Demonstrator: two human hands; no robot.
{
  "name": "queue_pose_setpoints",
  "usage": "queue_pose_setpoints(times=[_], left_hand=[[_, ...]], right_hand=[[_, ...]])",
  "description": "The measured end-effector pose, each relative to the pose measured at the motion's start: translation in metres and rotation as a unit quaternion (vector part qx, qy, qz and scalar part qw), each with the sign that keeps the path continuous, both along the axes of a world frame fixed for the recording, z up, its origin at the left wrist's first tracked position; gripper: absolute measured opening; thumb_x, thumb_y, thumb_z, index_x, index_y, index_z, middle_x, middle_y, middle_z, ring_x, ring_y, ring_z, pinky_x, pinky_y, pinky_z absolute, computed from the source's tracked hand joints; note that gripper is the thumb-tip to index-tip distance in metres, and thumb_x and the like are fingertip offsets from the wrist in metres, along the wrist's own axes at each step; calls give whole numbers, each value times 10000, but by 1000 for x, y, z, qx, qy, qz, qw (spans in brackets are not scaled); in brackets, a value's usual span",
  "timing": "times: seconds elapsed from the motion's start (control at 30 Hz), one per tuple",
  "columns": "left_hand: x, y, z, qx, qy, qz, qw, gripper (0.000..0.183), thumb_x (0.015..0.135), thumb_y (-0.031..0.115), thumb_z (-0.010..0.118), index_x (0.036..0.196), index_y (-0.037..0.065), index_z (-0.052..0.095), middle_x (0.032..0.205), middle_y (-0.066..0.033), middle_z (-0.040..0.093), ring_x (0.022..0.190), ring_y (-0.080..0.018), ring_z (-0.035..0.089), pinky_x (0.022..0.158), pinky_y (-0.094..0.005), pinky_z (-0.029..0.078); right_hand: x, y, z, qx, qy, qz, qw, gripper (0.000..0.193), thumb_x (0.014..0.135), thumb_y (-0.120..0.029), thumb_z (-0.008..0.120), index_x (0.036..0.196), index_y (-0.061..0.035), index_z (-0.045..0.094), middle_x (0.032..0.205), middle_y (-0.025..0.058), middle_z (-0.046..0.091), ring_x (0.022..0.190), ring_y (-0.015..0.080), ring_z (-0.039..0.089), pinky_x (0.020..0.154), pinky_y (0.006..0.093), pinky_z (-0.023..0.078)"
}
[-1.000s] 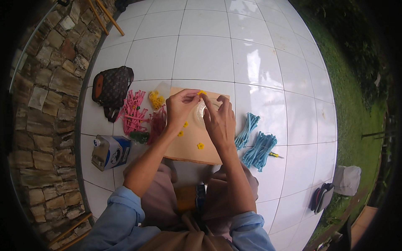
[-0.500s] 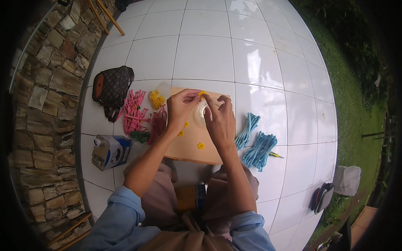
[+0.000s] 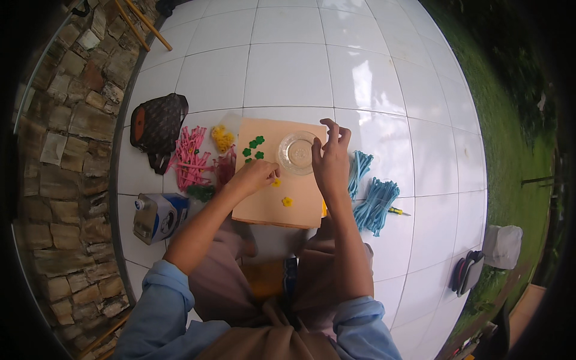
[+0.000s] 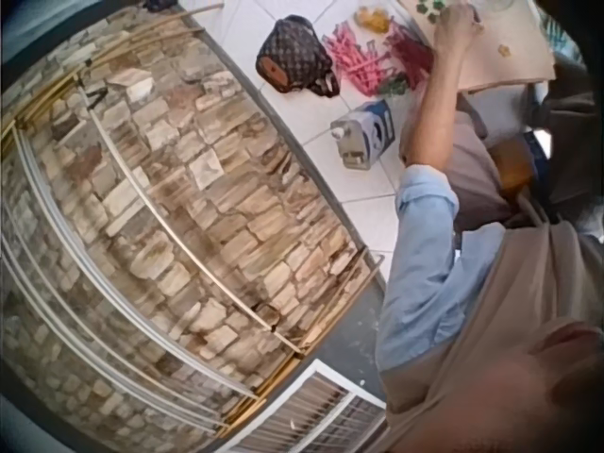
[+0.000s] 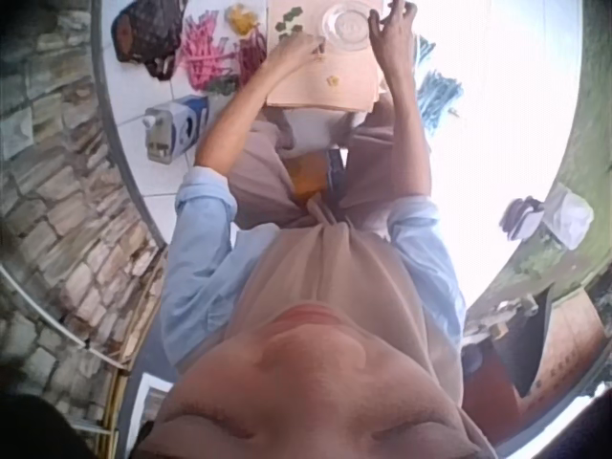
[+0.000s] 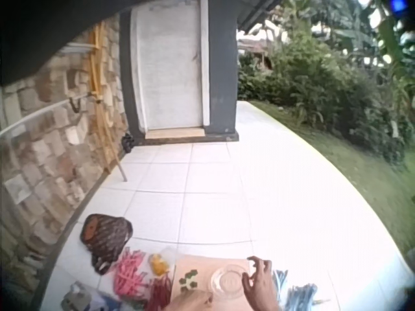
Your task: The person applies adhesive from a metal can onto the back of star-shaped decorations and then attaches the decorations onto a pink strap.
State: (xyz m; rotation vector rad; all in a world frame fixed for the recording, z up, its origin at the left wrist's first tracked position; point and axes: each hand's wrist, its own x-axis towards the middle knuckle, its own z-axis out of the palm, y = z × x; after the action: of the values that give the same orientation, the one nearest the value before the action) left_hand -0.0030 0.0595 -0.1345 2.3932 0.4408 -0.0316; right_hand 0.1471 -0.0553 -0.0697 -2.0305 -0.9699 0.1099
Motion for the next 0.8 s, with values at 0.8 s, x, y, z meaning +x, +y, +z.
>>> queue_pose_setpoints(times=[0.8], left_hand=[[4,-54,-27,30,12,-80,996,196,669,118,684,784,42,543,824,-68,561,827,-254,582,696,-375,478]], right_hand=[[18,-20,-49,-303,-66,127,942,311,807,-126,506,1113,-166,542,950,140,535,863,313,575,699,400,503]])
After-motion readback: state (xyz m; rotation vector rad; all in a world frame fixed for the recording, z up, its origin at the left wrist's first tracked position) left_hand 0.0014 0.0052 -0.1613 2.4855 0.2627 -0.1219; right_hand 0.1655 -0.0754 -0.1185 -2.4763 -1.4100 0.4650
